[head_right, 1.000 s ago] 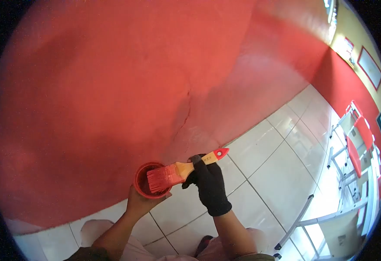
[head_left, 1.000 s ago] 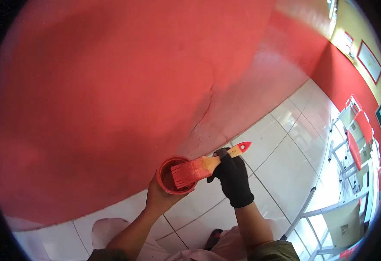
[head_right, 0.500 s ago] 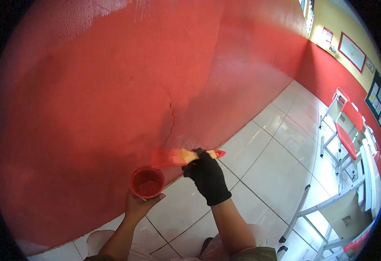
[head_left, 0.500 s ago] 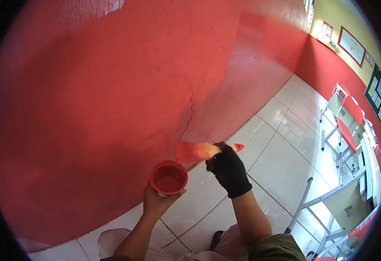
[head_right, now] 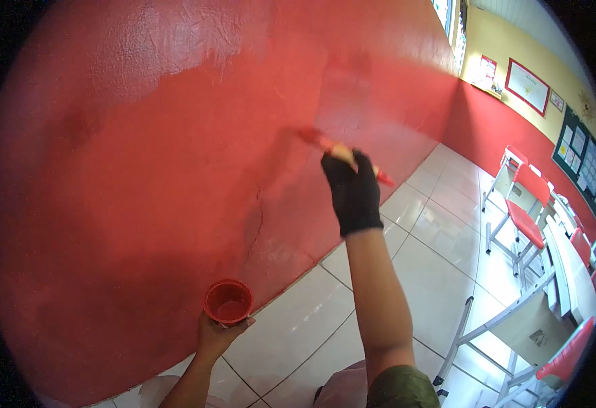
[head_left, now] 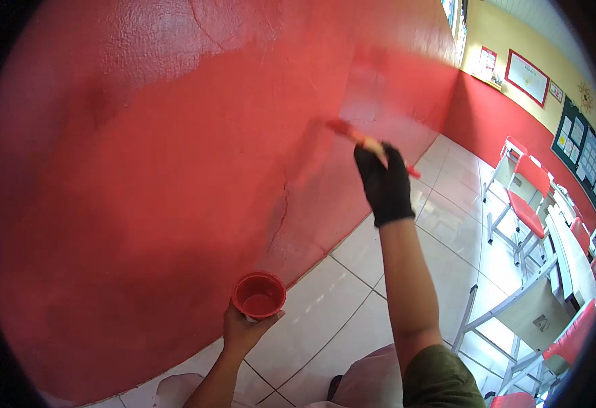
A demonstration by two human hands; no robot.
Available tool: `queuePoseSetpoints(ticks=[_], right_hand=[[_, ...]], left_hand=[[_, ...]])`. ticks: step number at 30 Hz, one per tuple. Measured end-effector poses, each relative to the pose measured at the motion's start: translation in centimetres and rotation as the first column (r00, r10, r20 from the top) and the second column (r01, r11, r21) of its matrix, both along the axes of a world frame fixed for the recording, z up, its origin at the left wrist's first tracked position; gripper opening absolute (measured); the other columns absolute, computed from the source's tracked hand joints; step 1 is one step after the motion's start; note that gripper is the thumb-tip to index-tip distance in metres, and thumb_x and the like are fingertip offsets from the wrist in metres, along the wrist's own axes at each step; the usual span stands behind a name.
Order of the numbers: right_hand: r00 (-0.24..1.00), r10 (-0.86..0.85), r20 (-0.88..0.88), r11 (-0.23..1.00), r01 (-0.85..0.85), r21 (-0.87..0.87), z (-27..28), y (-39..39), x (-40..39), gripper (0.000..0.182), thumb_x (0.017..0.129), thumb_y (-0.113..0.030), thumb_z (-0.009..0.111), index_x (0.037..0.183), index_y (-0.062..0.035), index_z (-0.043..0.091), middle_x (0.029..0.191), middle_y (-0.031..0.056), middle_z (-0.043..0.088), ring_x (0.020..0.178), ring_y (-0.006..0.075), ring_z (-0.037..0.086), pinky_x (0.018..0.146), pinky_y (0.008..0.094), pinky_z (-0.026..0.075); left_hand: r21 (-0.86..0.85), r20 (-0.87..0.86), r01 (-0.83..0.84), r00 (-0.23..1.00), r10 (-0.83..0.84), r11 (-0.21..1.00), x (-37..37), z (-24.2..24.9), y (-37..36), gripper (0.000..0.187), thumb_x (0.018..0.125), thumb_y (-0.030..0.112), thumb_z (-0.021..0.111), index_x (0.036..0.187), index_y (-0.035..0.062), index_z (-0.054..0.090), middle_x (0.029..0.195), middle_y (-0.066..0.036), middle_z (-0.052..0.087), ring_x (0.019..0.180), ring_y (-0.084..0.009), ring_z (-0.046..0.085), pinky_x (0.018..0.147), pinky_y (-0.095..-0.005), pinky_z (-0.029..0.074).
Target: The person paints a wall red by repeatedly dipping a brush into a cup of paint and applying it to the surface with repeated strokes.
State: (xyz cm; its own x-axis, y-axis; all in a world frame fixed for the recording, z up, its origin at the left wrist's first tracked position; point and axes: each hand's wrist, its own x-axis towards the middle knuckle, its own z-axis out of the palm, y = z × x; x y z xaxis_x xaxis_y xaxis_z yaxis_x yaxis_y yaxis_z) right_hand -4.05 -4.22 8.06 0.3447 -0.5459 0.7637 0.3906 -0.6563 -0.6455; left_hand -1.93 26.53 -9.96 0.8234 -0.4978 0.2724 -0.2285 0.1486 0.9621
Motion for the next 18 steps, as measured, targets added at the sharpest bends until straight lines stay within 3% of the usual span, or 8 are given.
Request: queuePoseSetpoints(ticks=[2, 5, 7, 11, 14, 16, 17, 18], right_hand=[[0.975, -0.224, 0.01, 0.951, 0.221, -0.216, 4.3, -0.1, 0.9, 0.02, 0.089, -0.02, 0.061, 0.094, -0.0014, 0.055, 0.081, 0.0061, 0.06, 0.077, 0.0169, 0.059, 0.07, 0.0293, 0.047], [0.954, -0.3, 0.001, 0.938, 0.295, -0.183, 9.7, -1.0, 2.9, 0.02, 0.087, -0.02, 0.066, 0.09, -0.0005, 0.061, 0.081, 0.0037, 0.062, 0.075, 0.0086, 0.055, 0.067, 0.0254, 0.044], [0.925, -0.304, 0.227, 0.9, 0.357, -0.25, 11.2, -1.0, 4.4, 0.026, 0.086, -0.026, 0.068, 0.09, -0.0015, 0.059, 0.079, 0.0072, 0.064, 0.074, 0.0145, 0.06, 0.067, 0.0297, 0.045], [0.864, -0.5, 0.06, 0.844, 0.502, -0.187, 8.5, -0.1, 5.6, 0.036, 0.081, -0.035, 0.071, 0.094, -0.0054, 0.058, 0.079, 0.016, 0.064, 0.08, 0.0282, 0.064, 0.069, 0.0392, 0.046], [0.929, 0.198, 0.312, 0.928, -0.28, 0.246, 3.4, -7.1, 7.3, 0.029, 0.081, -0.028, 0.072, 0.09, -0.0037, 0.059, 0.08, 0.0108, 0.064, 0.079, 0.0182, 0.062, 0.07, 0.0327, 0.047], [0.966, -0.23, 0.114, 0.973, 0.232, -0.004, 6.1, -2.8, 3.8, 0.025, 0.081, -0.022, 0.072, 0.091, -0.0025, 0.06, 0.083, 0.0079, 0.065, 0.081, 0.0137, 0.06, 0.071, 0.0291, 0.048], [0.97, -0.145, 0.193, 0.989, 0.15, -0.01, 7.7, -3.2, 4.0, 0.027, 0.081, -0.022, 0.072, 0.095, -0.0019, 0.059, 0.084, 0.0083, 0.065, 0.08, 0.0139, 0.061, 0.071, 0.0289, 0.047], [0.882, -0.454, 0.123, 0.863, 0.47, -0.187, 9.5, -2.0, 3.4, 0.028, 0.082, -0.025, 0.071, 0.095, -0.0027, 0.06, 0.081, 0.0116, 0.064, 0.078, 0.0165, 0.062, 0.07, 0.0305, 0.047]], left_hand=[[-0.002, 0.002, 0.006, 1.0, -0.006, 1.0, 0.0, 0.0, 0.1, 0.062, 0.062, 0.006, 0.085, 0.114, 0.0003, 0.052, 0.109, -0.009, 0.06, 0.098, -0.0167, 0.059, 0.081, -0.0315, 0.05], [0.004, -0.024, 0.035, 0.999, -0.035, 0.999, -0.2, 1.0, 0.3, 0.066, 0.062, 0.009, 0.086, 0.116, 0.0012, 0.05, 0.112, -0.009, 0.059, 0.103, -0.018, 0.058, 0.085, -0.0322, 0.049], [0.01, -0.055, 0.06, 0.997, -0.059, 0.998, -0.2, 1.4, 0.4, 0.069, 0.062, 0.012, 0.086, 0.118, 0.0018, 0.048, 0.115, -0.01, 0.058, 0.107, -0.0192, 0.056, 0.089, -0.033, 0.049], [0.057, -0.018, 0.036, 0.999, -0.035, 0.998, 0.1, 0.7, 0.4, 0.069, 0.061, 0.012, 0.086, 0.119, 0.0025, 0.048, 0.115, -0.01, 0.058, 0.107, -0.0197, 0.057, 0.089, -0.0333, 0.049], [0.06, -0.042, 0.046, 0.998, -0.044, 0.997, 0.1, 0.5, 0.7, 0.07, 0.061, 0.013, 0.086, 0.118, 0.0028, 0.048, 0.115, -0.01, 0.058, 0.107, -0.0198, 0.057, 0.088, -0.0334, 0.049], [0.086, -0.068, 0.06, 0.996, -0.055, 0.994, 0.1, 0.3, 0.7, 0.07, 0.061, 0.013, 0.087, 0.118, 0.003, 0.048, 0.115, -0.01, 0.058, 0.107, -0.0198, 0.057, 0.088, -0.0336, 0.049], [0.06, -0.044, 0.055, 0.998, -0.052, 0.997, 0.1, 0.0, 0.6, 0.07, 0.061, 0.014, 0.087, 0.118, 0.0032, 0.049, 0.115, -0.01, 0.058, 0.107, -0.0198, 0.057, 0.088, -0.0336, 0.049], [0.035, -0.02, 0.053, 0.998, -0.052, 0.998, 0.0, -0.1, 0.5, 0.07, 0.061, 0.015, 0.087, 0.118, 0.0034, 0.049, 0.115, -0.01, 0.059, 0.107, -0.0198, 0.057, 0.087, -0.0336, 0.049]])
